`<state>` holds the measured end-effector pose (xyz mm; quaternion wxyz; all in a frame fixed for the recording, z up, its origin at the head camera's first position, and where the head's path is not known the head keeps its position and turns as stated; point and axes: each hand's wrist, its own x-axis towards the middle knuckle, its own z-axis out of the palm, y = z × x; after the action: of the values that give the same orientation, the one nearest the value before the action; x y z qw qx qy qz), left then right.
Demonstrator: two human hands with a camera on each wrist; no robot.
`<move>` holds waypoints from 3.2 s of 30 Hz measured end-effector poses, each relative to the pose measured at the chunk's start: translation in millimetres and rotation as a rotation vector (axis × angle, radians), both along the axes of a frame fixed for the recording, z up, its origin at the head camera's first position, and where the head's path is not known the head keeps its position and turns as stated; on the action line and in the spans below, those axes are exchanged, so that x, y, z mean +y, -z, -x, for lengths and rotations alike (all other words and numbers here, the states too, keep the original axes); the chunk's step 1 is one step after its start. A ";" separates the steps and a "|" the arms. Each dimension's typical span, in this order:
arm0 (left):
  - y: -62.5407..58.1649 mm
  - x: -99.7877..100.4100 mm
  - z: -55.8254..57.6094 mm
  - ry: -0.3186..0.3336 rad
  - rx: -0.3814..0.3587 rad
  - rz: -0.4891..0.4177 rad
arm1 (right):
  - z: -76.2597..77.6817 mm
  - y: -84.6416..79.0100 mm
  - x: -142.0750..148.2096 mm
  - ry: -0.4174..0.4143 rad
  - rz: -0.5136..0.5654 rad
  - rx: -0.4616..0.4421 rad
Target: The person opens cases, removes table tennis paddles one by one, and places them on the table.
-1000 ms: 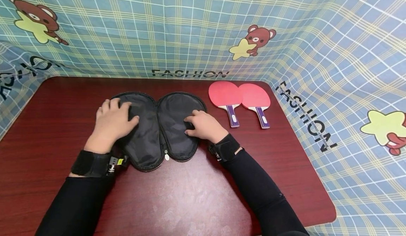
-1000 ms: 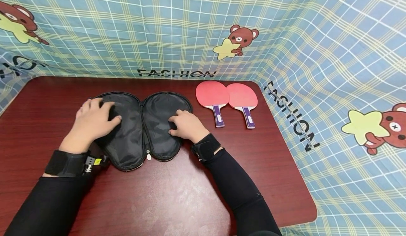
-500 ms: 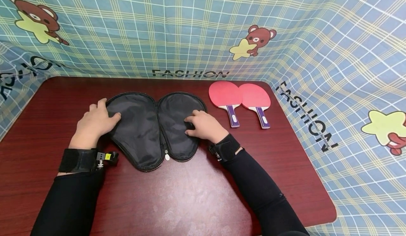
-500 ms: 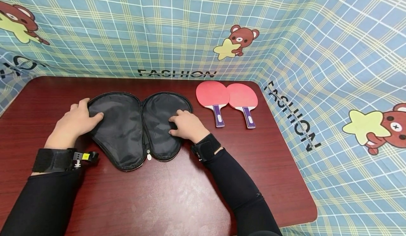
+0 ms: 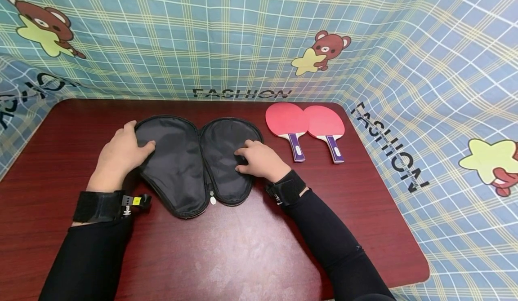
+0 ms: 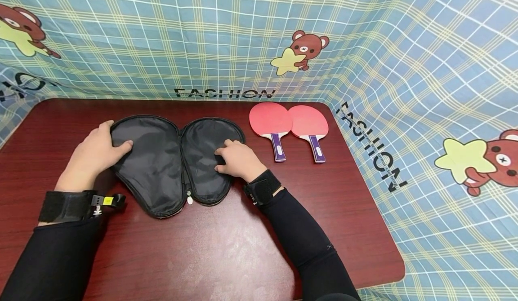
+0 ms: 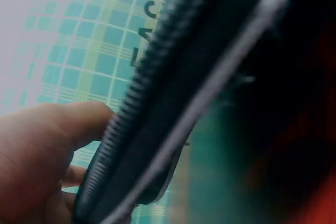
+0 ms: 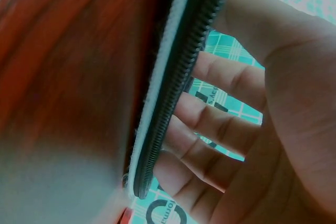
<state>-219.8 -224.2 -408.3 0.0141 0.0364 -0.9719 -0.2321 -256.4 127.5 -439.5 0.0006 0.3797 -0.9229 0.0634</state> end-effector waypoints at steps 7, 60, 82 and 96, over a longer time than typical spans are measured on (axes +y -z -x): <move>-18.3 8.8 -3.5 -0.026 0.114 -0.079 | -0.7 -1.5 0.4 -0.005 0.010 -0.004; -5.5 81.4 8.8 0.328 0.489 -0.400 | 1.1 0.4 0.9 0.017 -0.030 -0.020; -0.5 90.8 13.7 0.397 0.451 -0.362 | 2.7 2.1 3.1 0.014 -0.037 -0.019; 8.6 103.9 25.0 0.384 0.518 -0.342 | 4.5 1.9 2.5 0.007 -0.035 -0.016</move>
<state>-244.8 -120.3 -416.9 0.2096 -0.2049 -0.8724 -0.3912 -260.9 130.1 -441.4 -0.0132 0.3759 -0.9252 0.0501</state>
